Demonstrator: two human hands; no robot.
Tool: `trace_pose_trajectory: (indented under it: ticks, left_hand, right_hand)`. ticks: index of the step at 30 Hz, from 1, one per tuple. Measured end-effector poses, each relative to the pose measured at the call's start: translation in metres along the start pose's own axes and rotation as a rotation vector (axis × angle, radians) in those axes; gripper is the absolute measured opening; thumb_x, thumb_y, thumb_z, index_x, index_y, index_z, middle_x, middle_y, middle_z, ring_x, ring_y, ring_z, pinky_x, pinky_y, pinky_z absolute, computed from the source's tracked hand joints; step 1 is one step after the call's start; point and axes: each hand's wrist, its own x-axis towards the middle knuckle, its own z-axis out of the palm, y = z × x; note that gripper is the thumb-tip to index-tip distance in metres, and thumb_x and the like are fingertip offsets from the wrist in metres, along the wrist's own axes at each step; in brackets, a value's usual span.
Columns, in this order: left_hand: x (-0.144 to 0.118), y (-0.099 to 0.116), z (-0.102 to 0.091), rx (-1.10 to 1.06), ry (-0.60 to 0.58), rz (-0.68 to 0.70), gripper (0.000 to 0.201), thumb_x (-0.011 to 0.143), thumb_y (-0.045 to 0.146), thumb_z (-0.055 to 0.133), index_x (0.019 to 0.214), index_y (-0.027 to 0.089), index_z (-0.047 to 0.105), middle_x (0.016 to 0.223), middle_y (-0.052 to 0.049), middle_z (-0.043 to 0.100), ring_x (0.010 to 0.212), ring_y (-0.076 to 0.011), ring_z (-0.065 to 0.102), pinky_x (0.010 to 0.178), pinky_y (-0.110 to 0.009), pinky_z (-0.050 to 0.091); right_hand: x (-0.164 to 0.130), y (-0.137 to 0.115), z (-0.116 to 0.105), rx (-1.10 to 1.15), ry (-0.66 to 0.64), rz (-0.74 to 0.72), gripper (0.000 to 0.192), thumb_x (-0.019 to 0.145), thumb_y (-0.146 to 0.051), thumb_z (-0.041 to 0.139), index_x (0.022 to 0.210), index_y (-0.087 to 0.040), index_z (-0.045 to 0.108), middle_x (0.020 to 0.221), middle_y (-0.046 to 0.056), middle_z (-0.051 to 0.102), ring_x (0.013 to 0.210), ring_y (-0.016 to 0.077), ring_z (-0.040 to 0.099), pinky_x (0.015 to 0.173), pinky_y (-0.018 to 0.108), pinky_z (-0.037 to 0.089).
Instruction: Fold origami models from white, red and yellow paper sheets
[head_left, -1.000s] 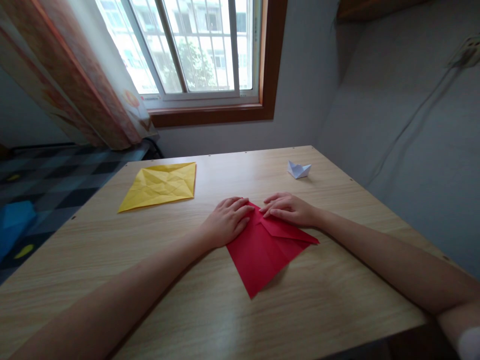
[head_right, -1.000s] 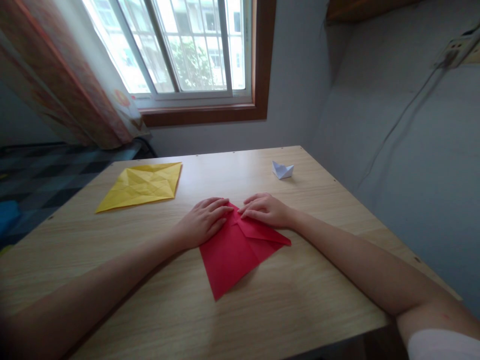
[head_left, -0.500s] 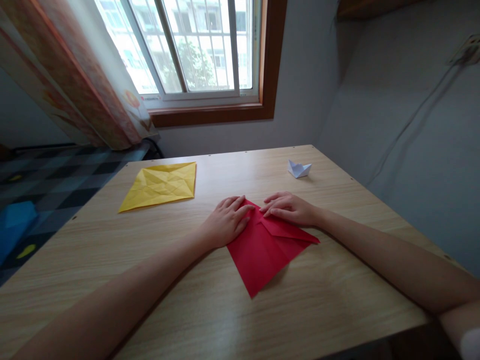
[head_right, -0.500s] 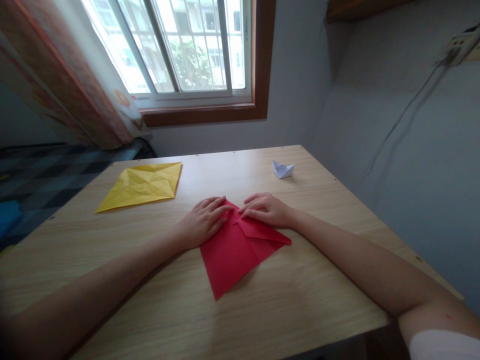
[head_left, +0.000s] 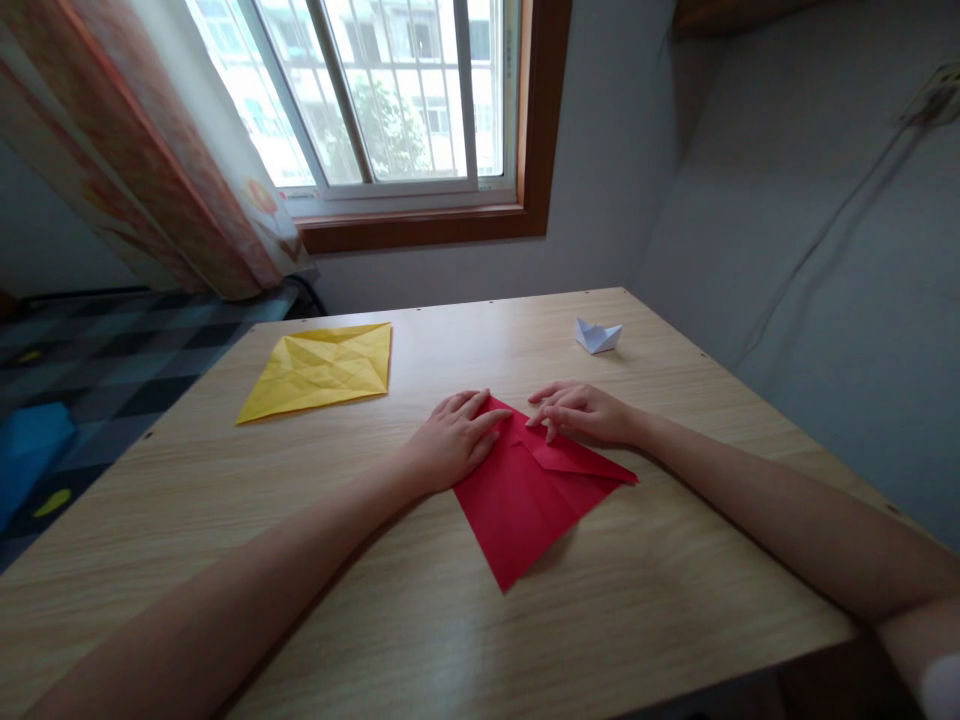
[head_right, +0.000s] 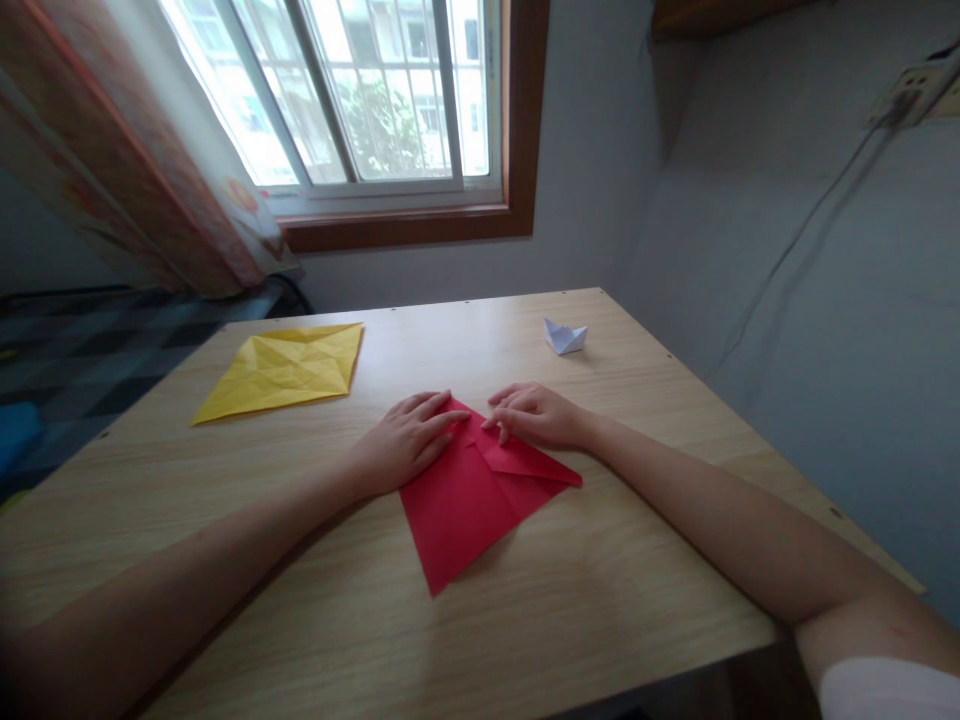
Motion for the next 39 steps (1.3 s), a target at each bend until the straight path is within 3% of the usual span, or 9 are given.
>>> trace_pose_trajectory:
  ticks: [11, 29, 31, 34, 39]
  left_hand:
    - [0.0006, 0.0015, -0.0024, -0.033, 0.012, -0.004, 0.042, 0.1, 0.036, 0.039, 0.136, 0.025, 0.055, 0.147, -0.012, 0.048, 0.133, -0.0302, 0.042, 0.111, -0.051, 0.035]
    - [0.0013, 0.0007, -0.0001, -0.043, 0.022, -0.003, 0.041, 0.099, 0.035, 0.04, 0.136, 0.025, 0.055, 0.147, -0.012, 0.048, 0.134, -0.0299, 0.043, 0.111, -0.051, 0.035]
    - [0.0013, 0.0011, -0.0001, -0.038, 0.016, -0.009, 0.041, 0.099, 0.034, 0.04, 0.136, 0.024, 0.055, 0.147, -0.013, 0.048, 0.134, -0.0303, 0.042, 0.111, -0.051, 0.035]
    - [0.0011, 0.0016, 0.0002, -0.015, 0.004, -0.016, 0.042, 0.099, 0.034, 0.04, 0.136, 0.022, 0.056, 0.146, -0.015, 0.048, 0.134, -0.0305, 0.043, 0.112, -0.05, 0.034]
    - [0.0008, 0.0019, 0.0009, -0.001, 0.017, -0.015, 0.042, 0.1, 0.036, 0.039, 0.138, 0.024, 0.054, 0.146, -0.013, 0.048, 0.133, -0.0301, 0.043, 0.111, -0.05, 0.035]
  right_hand:
    - [-0.0007, -0.0007, -0.001, 0.103, 0.059, 0.088, 0.058, 0.095, -0.061, 0.044, 0.063, -0.02, 0.072, 0.075, 0.007, 0.074, 0.098, 0.0227, 0.067, 0.104, 0.039, 0.041]
    - [-0.0027, 0.0025, -0.0008, 0.111, 0.093, 0.13, 0.071, 0.094, -0.069, 0.034, 0.05, -0.02, 0.059, 0.053, 0.004, 0.062, 0.092, 0.0234, 0.069, 0.106, 0.04, 0.037]
    - [-0.0029, 0.003, -0.0008, 0.142, 0.104, 0.119, 0.069, 0.095, -0.067, 0.034, 0.056, -0.019, 0.064, 0.06, 0.005, 0.067, 0.091, 0.0229, 0.069, 0.102, 0.04, 0.041]
    - [-0.0026, 0.0024, -0.0001, 0.095, 0.12, 0.06, 0.059, 0.097, -0.062, 0.038, 0.078, -0.019, 0.074, 0.087, 0.008, 0.075, 0.103, 0.0237, 0.066, 0.1, 0.04, 0.044]
    - [-0.0023, 0.0008, 0.004, -0.113, 0.108, -0.005, 0.045, 0.098, -0.054, 0.043, 0.114, -0.023, 0.072, 0.125, 0.01, 0.068, 0.125, 0.0251, 0.055, 0.109, 0.045, 0.039]
